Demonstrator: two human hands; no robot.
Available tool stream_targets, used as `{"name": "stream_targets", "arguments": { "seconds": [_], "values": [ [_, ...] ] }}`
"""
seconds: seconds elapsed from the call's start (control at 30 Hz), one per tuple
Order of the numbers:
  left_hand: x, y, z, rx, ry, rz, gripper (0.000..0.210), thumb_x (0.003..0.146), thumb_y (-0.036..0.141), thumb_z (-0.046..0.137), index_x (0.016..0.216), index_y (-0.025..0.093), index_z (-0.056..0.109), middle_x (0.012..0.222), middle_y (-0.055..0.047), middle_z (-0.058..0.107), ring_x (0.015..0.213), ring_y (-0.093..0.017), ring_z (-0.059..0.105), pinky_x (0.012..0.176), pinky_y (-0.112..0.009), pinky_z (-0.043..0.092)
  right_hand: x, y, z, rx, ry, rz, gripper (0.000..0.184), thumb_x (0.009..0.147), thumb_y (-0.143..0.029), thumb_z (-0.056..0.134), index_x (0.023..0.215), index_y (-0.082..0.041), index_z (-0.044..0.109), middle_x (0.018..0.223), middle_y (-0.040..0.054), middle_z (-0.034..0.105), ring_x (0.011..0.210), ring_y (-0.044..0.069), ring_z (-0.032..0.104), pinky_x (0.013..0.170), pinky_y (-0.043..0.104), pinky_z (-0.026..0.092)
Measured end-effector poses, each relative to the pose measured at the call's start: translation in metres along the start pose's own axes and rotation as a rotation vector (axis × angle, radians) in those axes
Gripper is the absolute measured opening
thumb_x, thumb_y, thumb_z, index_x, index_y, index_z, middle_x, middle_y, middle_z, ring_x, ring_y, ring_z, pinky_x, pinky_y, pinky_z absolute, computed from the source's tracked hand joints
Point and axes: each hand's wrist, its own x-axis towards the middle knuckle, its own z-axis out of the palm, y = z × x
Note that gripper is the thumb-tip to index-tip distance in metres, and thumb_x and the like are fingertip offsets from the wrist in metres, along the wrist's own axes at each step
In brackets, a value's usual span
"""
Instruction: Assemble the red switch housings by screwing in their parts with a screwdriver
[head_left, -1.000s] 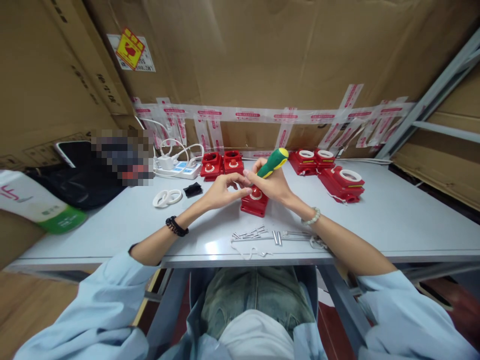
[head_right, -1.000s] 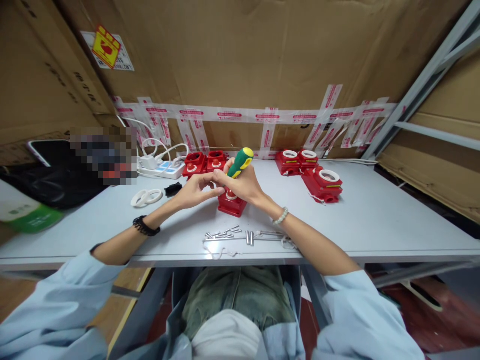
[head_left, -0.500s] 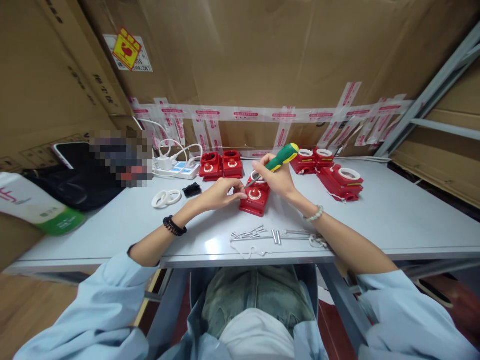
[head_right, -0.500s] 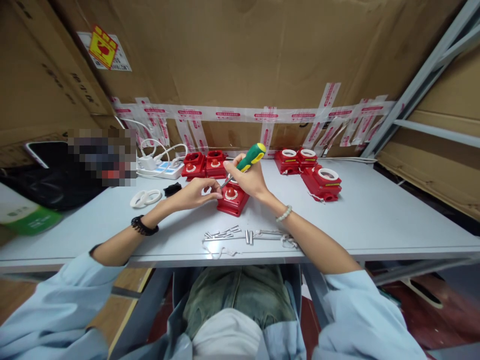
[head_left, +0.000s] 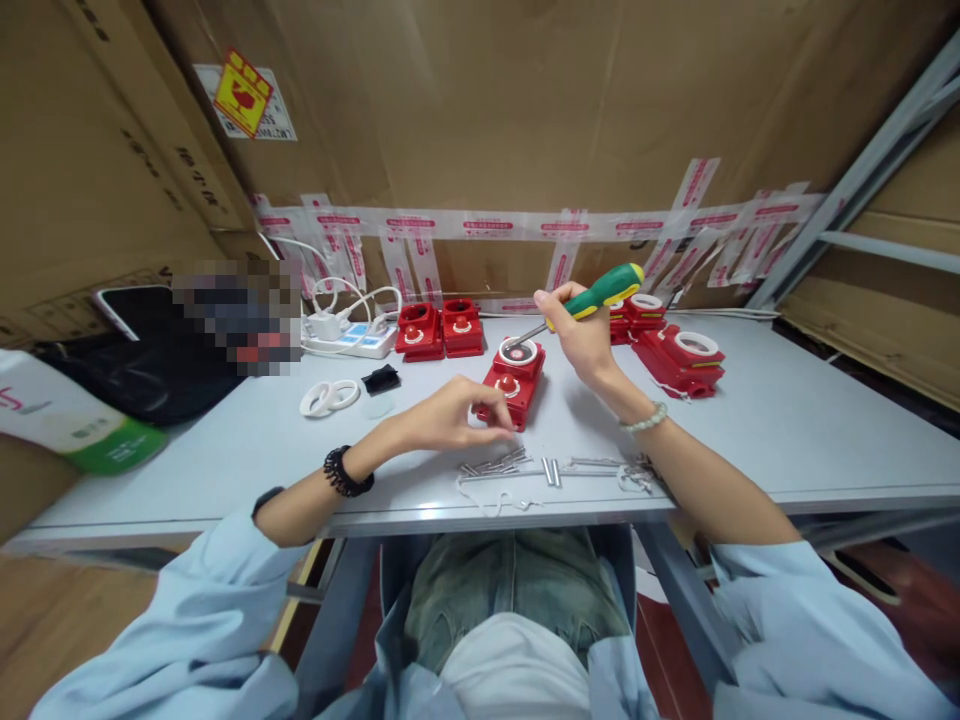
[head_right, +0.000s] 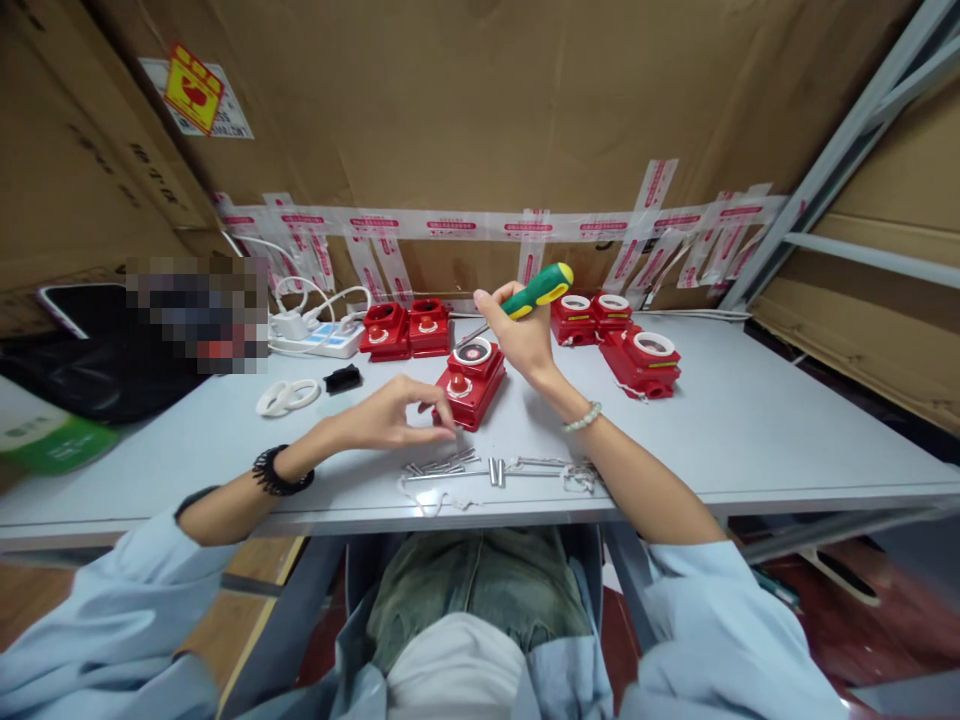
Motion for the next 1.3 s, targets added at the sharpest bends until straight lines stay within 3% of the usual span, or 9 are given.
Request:
{"name": "stream_targets", "arguments": {
  "seconds": [0.1,0.4,0.5,0.63,0.7,0.87,1.0,1.13,1.3],
  "values": [
    [0.0,0.005,0.01,-0.02,-0.149,0.012,0.01,0.084,0.025,0.071,0.08,0.015,0.071,0.08,-0.005,0.074,0.07,-0.013,0.064,0.07,-0.024,0.049,0.002,0.001,-0.003,0.008,0.02,0.001,0.038,0.075,-0.045,0.073,0.059,-0.021,0.048,0.054,-0.006,0.045,0.052,0.008,0.04,0.056,0.028,0.036],
    [0.002,0.006,0.02,-0.017,-0.135,0.061,0.018,0.086,0.034,0.072,0.085,0.015,0.072,0.083,-0.007,0.075,0.073,-0.014,0.065,0.069,-0.024,0.049,-0.001,0.001,-0.003,-0.051,-0.032,-0.026,0.041,0.077,-0.049,0.072,0.059,-0.021,0.048,0.055,-0.0052,0.047,0.054,0.008,0.042,0.059,0.028,0.038],
    [0.002,0.006,0.013,0.047,0.014,0.113,0.019,0.088,0.033,0.068,0.079,0.016,0.068,0.078,-0.005,0.072,0.068,-0.013,0.061,0.068,-0.026,0.048,0.0,0.001,-0.003,-0.05,-0.026,-0.036,0.04,0.078,-0.047,0.072,0.059,-0.021,0.048,0.055,-0.0052,0.047,0.054,0.008,0.042,0.059,0.028,0.038],
    [0.004,-0.009,0.008,0.228,0.4,0.016,0.021,0.084,0.037,0.068,0.084,0.017,0.061,0.087,-0.006,0.065,0.081,-0.018,0.059,0.077,-0.033,0.049,0.005,0.0,-0.009,-0.082,0.084,-0.051,0.039,0.08,-0.051,0.069,0.064,-0.022,0.049,0.057,-0.0049,0.049,0.054,0.009,0.045,0.059,0.028,0.04],
    [0.007,-0.019,0.012,0.288,0.485,-0.111,0.044,0.078,0.044,0.073,0.109,0.016,0.058,0.11,-0.012,0.062,0.102,-0.025,0.058,0.091,-0.042,0.049,0.009,0.001,-0.015,-0.086,0.147,-0.075,0.039,0.082,-0.054,0.067,0.068,-0.022,0.05,0.059,-0.0045,0.05,0.055,0.01,0.047,0.058,0.028,0.041],
    [0.023,-0.027,0.034,0.286,0.424,-0.267,0.106,0.063,0.064,0.079,0.145,0.016,0.032,0.145,-0.024,0.043,0.136,-0.044,0.04,0.111,-0.062,0.033,0.016,0.005,-0.03,-0.231,0.195,-0.166,0.04,0.088,-0.05,0.061,0.062,-0.021,0.049,0.057,-0.0021,0.05,0.055,0.011,0.048,0.059,0.03,0.04],
    [0.03,-0.023,0.035,0.238,0.36,-0.32,0.104,0.067,0.047,0.078,0.149,0.013,0.023,0.128,-0.023,0.058,0.116,-0.041,0.059,0.096,-0.055,0.047,0.018,0.006,-0.037,-0.36,-0.029,-0.123,0.04,0.088,-0.048,0.062,0.062,-0.021,0.048,0.052,-0.002,0.051,0.051,0.012,0.048,0.056,0.03,0.038],
    [0.018,-0.028,0.004,0.176,0.172,-0.308,0.098,0.062,0.026,0.075,0.147,0.014,0.028,0.113,-0.014,0.066,0.093,-0.03,0.066,0.083,-0.043,0.052,0.019,0.011,-0.043,-0.455,-0.399,0.03,0.033,0.085,-0.046,0.066,0.069,-0.019,0.054,0.057,0.0,0.059,0.054,0.014,0.053,0.057,0.029,0.038],
    [0.003,-0.039,-0.029,0.069,-0.048,-0.182,0.084,0.067,0.03,0.076,0.141,0.02,0.039,0.132,-0.012,0.06,0.112,-0.028,0.064,0.093,-0.037,0.051,0.014,0.017,-0.042,-0.453,-0.779,0.059,0.024,0.081,-0.043,0.069,0.085,-0.019,0.066,0.077,0.001,0.067,0.068,0.015,0.055,0.065,0.029,0.04]
  ]
}}
